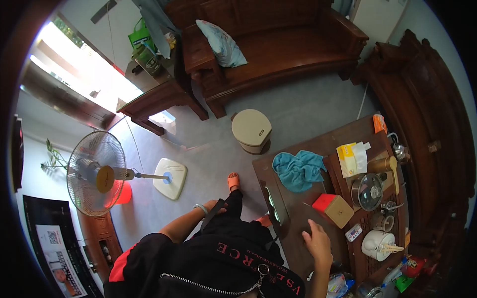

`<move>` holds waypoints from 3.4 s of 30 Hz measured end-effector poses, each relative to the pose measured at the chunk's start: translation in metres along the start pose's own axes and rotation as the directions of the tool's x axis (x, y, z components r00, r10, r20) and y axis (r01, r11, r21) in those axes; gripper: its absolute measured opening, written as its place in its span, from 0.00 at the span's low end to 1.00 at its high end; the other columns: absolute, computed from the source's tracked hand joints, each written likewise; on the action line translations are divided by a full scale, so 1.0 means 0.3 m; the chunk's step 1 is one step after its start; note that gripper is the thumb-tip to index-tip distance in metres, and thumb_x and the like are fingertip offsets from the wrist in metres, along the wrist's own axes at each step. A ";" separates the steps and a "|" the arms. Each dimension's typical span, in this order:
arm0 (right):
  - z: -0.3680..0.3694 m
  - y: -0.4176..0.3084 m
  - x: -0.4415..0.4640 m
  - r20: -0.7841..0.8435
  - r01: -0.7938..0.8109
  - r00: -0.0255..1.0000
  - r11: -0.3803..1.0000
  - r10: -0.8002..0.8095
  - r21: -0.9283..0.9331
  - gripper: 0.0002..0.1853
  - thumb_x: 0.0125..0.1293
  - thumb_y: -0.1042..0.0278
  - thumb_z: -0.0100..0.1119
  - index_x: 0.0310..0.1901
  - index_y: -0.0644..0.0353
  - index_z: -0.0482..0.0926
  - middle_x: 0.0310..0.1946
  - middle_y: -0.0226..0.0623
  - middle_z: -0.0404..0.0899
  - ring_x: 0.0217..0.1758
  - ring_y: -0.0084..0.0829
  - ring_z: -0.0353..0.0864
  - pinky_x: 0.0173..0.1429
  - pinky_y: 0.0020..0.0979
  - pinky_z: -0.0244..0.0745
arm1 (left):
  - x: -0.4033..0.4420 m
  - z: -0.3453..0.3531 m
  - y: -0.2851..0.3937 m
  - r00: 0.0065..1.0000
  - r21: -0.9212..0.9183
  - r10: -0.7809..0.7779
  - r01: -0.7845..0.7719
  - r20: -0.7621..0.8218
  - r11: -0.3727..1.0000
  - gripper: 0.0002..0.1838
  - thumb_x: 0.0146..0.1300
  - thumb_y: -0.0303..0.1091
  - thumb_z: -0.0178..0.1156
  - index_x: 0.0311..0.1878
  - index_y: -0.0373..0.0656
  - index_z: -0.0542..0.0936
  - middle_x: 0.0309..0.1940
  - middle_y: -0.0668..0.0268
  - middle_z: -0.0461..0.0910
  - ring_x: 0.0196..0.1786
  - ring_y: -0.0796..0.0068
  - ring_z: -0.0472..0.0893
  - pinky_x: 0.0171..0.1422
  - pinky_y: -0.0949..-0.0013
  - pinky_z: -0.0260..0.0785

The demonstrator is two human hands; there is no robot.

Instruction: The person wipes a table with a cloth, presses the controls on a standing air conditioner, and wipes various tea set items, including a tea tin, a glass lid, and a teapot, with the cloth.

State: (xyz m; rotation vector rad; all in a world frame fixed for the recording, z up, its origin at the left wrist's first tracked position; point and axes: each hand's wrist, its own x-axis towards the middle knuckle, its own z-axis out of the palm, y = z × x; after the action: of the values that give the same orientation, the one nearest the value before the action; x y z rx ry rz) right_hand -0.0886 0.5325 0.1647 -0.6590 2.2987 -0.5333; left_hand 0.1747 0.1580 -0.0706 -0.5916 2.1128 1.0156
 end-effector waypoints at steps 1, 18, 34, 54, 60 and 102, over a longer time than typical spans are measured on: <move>0.034 -0.010 0.053 0.019 0.089 0.996 0.994 -0.088 -0.069 0.26 0.62 0.63 0.62 0.62 0.59 0.72 0.59 0.47 0.75 0.59 0.48 0.76 0.61 0.42 0.72 | -0.004 -0.029 -0.016 1.000 0.013 0.020 -0.020 -0.021 1.000 0.29 0.63 0.53 0.57 0.62 0.46 0.76 0.55 0.50 0.80 0.59 0.48 0.78 0.65 0.54 0.68; 0.438 0.114 1.068 -0.270 -0.154 0.955 0.984 0.124 -0.093 0.37 0.57 0.56 0.69 0.68 0.52 0.67 0.68 0.54 0.63 0.70 0.58 0.63 0.72 0.45 0.61 | -0.288 -0.391 -0.518 0.919 -0.221 -0.357 0.318 -0.165 0.922 0.25 0.63 0.48 0.58 0.61 0.51 0.78 0.49 0.52 0.84 0.54 0.53 0.82 0.62 0.58 0.72; 0.646 -0.231 1.133 -0.111 -0.228 0.927 0.774 0.358 0.591 0.20 0.45 0.70 0.59 0.45 0.58 0.76 0.38 0.39 0.78 0.45 0.35 0.79 0.51 0.40 0.74 | -0.158 -0.279 -0.744 0.939 -0.599 -0.280 0.110 -0.198 0.793 0.25 0.61 0.52 0.63 0.58 0.51 0.79 0.49 0.53 0.84 0.55 0.53 0.82 0.59 0.58 0.72; -0.144 -1.278 1.523 -0.544 0.449 0.823 -0.400 -0.164 0.799 0.23 0.71 0.49 0.42 0.52 0.59 0.75 0.48 0.42 0.79 0.51 0.44 0.79 0.58 0.49 0.75 | 0.253 -0.858 -0.696 0.865 -0.771 -0.359 -0.048 -0.350 0.635 0.25 0.65 0.50 0.60 0.60 0.46 0.79 0.44 0.59 0.87 0.47 0.72 0.85 0.55 0.68 0.73; -0.076 -1.333 1.731 -0.208 0.150 0.964 -0.306 -0.166 0.940 0.22 0.69 0.47 0.44 0.47 0.58 0.77 0.45 0.42 0.80 0.48 0.47 0.80 0.54 0.52 0.75 | 0.331 -0.924 -0.885 0.858 -0.683 -0.385 0.056 -0.339 0.728 0.22 0.64 0.50 0.60 0.55 0.48 0.83 0.42 0.59 0.87 0.49 0.67 0.85 0.56 0.64 0.74; -0.459 -1.184 2.280 -0.619 0.726 0.684 -0.437 0.386 0.531 0.20 0.69 0.40 0.50 0.41 0.50 0.75 0.33 0.34 0.78 0.38 0.36 0.81 0.46 0.43 0.80 | 1.176 -2.667 0.037 0.868 -0.155 0.495 -0.485 0.031 0.860 0.19 0.68 0.39 0.59 0.60 0.47 0.78 0.39 0.66 0.85 0.42 0.76 0.82 0.50 0.70 0.75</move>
State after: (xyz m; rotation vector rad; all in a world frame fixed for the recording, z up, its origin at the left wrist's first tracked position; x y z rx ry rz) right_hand -0.5152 -0.1218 0.1102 0.1899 0.7965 -3.0222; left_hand -0.3792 -0.5126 0.0196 -0.0655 2.1895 1.4532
